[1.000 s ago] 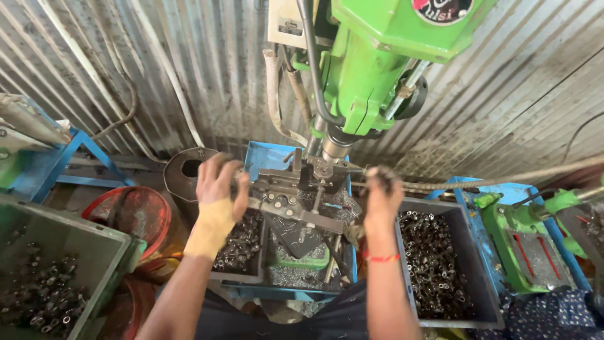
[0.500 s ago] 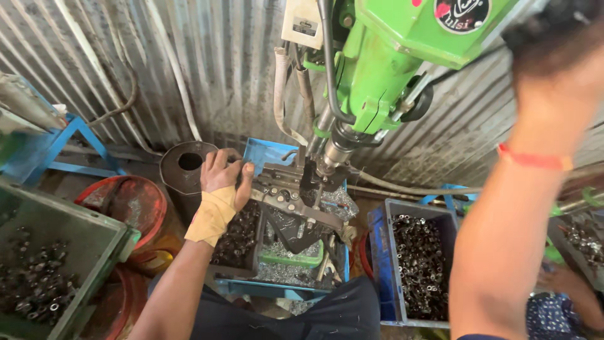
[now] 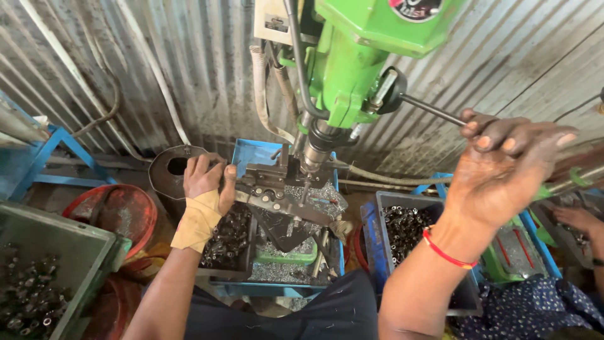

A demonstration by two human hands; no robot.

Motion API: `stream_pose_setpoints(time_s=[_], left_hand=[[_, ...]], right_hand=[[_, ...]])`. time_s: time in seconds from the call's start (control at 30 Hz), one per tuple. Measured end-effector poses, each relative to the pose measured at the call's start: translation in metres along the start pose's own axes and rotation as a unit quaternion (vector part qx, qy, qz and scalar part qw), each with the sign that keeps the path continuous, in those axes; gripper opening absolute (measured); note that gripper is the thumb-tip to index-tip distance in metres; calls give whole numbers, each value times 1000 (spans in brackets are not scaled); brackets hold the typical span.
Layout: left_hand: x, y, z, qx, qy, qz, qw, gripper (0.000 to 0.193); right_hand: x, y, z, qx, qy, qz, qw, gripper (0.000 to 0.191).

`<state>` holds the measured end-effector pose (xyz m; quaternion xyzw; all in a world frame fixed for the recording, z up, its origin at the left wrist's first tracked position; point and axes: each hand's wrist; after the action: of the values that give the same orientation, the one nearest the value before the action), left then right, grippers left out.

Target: The person repeatedly places small metal parts into a drill press vise, operates the drill to machine each piece, and then removes the finished parts into a bin. The cycle continues with multiple identical parts.

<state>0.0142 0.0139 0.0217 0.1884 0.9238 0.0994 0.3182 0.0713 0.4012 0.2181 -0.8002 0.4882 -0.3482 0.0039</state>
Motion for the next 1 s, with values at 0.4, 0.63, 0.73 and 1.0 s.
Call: stream_pose_setpoints(time_s=[0.4, 0.63, 0.73, 1.0], left_hand=[[2, 4, -1, 6, -5, 3, 1000, 22], [6, 0, 2, 18, -13, -4, 1000, 19], [10, -3, 6, 24, -19, -10, 999, 18], [8, 2, 3, 35, -9, 12, 999, 18]], right_hand=[[8, 3, 15, -26, -33, 24, 999, 45], [5, 4, 25, -28, -46, 30, 998, 47], [-6, 5, 28, -33, -44, 28, 998, 46], [1, 14, 58, -32, -60, 27, 997, 44]])
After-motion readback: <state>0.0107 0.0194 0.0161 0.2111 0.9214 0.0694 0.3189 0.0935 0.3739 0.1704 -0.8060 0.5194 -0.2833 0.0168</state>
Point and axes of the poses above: each hand's wrist, its own z-axis away from the middle knuckle, its own x-axis out of the palm, y = z × x, and after that the axes turned 14 degrees about -z, right-handed
